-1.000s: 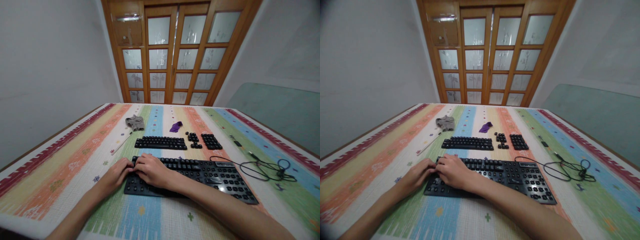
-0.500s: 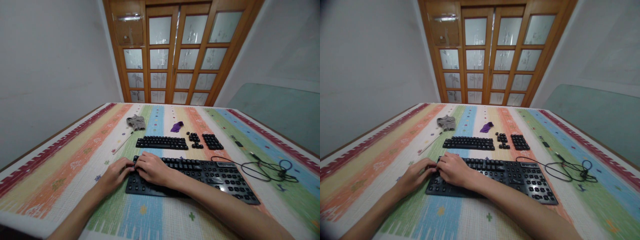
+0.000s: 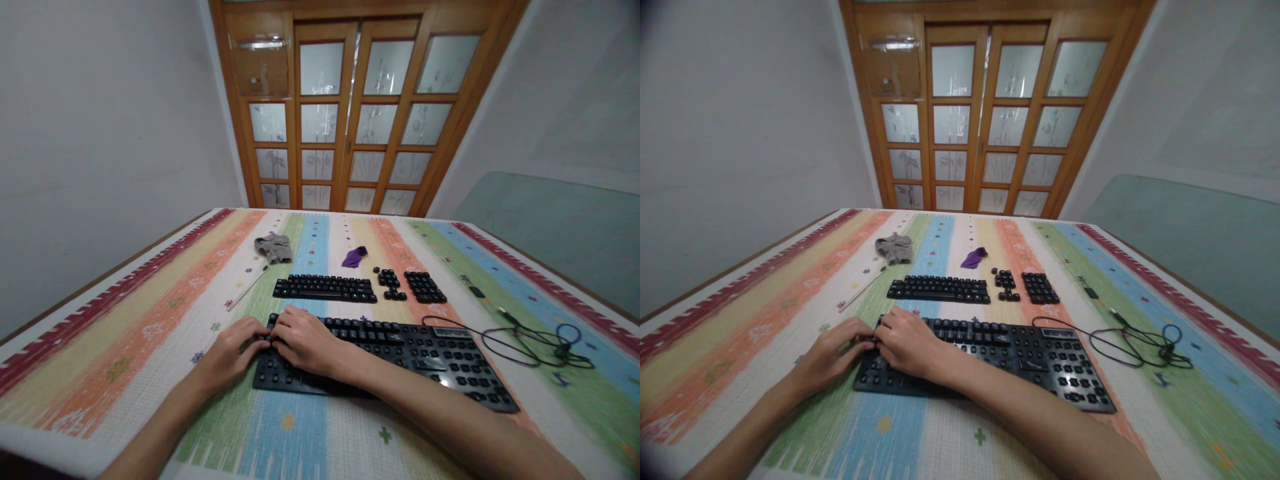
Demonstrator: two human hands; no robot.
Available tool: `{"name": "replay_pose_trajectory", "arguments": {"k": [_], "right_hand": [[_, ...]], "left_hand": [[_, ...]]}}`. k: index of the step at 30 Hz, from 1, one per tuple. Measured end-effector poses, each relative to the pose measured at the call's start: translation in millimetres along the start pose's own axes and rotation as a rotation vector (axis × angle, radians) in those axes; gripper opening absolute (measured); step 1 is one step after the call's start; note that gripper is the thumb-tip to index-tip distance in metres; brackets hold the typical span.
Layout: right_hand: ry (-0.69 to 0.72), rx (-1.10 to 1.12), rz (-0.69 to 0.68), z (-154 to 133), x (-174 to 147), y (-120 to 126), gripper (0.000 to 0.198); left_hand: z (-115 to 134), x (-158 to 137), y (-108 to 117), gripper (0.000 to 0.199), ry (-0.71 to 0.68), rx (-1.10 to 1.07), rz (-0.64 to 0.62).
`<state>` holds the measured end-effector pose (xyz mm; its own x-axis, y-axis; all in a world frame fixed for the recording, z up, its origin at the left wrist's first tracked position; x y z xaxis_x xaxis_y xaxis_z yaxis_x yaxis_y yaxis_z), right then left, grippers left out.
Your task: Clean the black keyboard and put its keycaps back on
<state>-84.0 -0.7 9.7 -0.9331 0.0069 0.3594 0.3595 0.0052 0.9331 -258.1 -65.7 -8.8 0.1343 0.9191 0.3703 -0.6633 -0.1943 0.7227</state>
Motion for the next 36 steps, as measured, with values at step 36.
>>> {"name": "replay_pose_trajectory", "arguments": {"k": [36], "right_hand": [[-0.091,0.079,-0.208,-1.3,27.2,5.2,0.015]], "left_hand": [[7.0,-6.5,-2.3,0.026,-0.142,0.289,0.049]]}}
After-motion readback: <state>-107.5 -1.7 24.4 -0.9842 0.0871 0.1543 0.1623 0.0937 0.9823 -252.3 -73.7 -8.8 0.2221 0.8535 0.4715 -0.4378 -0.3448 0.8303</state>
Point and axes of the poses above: each hand's wrist, its own x-axis towards the middle knuckle, its own y-axis out of the back of the hand, z = x × y, the point moved 2 cm from there along x, towards the middle knuckle, and after that the axes turned 14 degrees about y, right-handed, at the moved point
